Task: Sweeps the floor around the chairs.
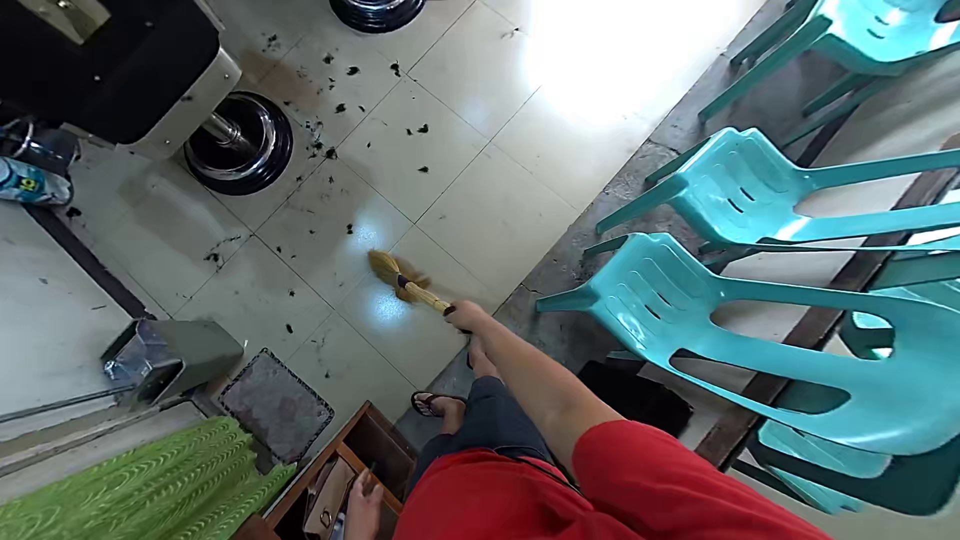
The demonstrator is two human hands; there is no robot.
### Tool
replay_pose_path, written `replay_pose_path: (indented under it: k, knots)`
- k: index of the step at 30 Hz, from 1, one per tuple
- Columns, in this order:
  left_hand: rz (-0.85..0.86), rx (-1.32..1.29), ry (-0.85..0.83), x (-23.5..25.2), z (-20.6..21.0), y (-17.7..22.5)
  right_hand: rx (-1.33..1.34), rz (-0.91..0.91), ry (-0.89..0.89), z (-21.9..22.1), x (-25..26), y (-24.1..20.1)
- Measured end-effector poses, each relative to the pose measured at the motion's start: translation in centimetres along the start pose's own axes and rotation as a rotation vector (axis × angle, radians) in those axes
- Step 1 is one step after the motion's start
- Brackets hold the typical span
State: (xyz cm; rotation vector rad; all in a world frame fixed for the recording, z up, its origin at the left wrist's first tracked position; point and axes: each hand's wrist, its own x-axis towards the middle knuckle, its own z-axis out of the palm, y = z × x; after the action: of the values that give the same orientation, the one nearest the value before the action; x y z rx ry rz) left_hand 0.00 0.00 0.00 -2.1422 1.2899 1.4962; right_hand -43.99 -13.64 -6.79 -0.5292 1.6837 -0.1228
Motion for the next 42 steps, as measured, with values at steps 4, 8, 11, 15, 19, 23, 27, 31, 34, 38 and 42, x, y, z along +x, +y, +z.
replay_pose_path:
  k: [4, 8, 11, 15, 19, 23, 27, 31, 34, 38, 42]
  knots:
    - [0.051, 0.166, -0.039, 3.2, -2.1, -2.9, -0.057, -0.053, 0.124, -1.4, -7.7, 9.7]
    - [0.101, 0.367, -0.134, 4.8, -3.4, -2.5, 0.014, 0.148, 0.257, -3.0, -22.5, 19.7]
    - [0.142, 0.337, -0.188, 5.2, -3.4, -2.4, 0.072, 0.421, 0.306, -3.1, -31.7, 23.8]
    - [0.167, 0.255, -0.193, 5.4, -3.2, -1.9, 0.186, 0.616, 0.333, -0.5, -30.8, 27.2]
    - [0.131, 0.224, -0.196, 3.7, -3.2, -3.0, 0.362, 0.697, 0.365, 5.5, -20.5, 25.6]
    - [0.080, 0.192, -0.176, 1.3, -3.5, -4.6, 0.445, 0.536, 0.272, 11.2, -10.3, 16.8]
    - [0.045, 0.118, -0.105, -1.3, -3.8, -5.9, 0.442, 0.371, 0.116, 14.2, -3.2, 5.5]
    - [-0.021, 0.010, 0.002, -3.7, -2.8, -7.5, 0.442, 0.235, 0.020, 15.5, 1.6, -3.1]
    - [-0.094, -0.078, 0.056, -5.8, -1.2, -8.7, 0.450, 0.152, -0.051, 15.3, 2.5, -7.6]
    - [-0.179, -0.229, 0.122, -9.1, 3.1, -9.3, 0.458, 0.093, -0.128, 13.2, 0.4, -9.1]
    - [-0.323, -0.463, 0.175, -12.0, 11.5, -7.4, 0.323, 0.155, -0.419, 9.3, -4.7, -6.2]
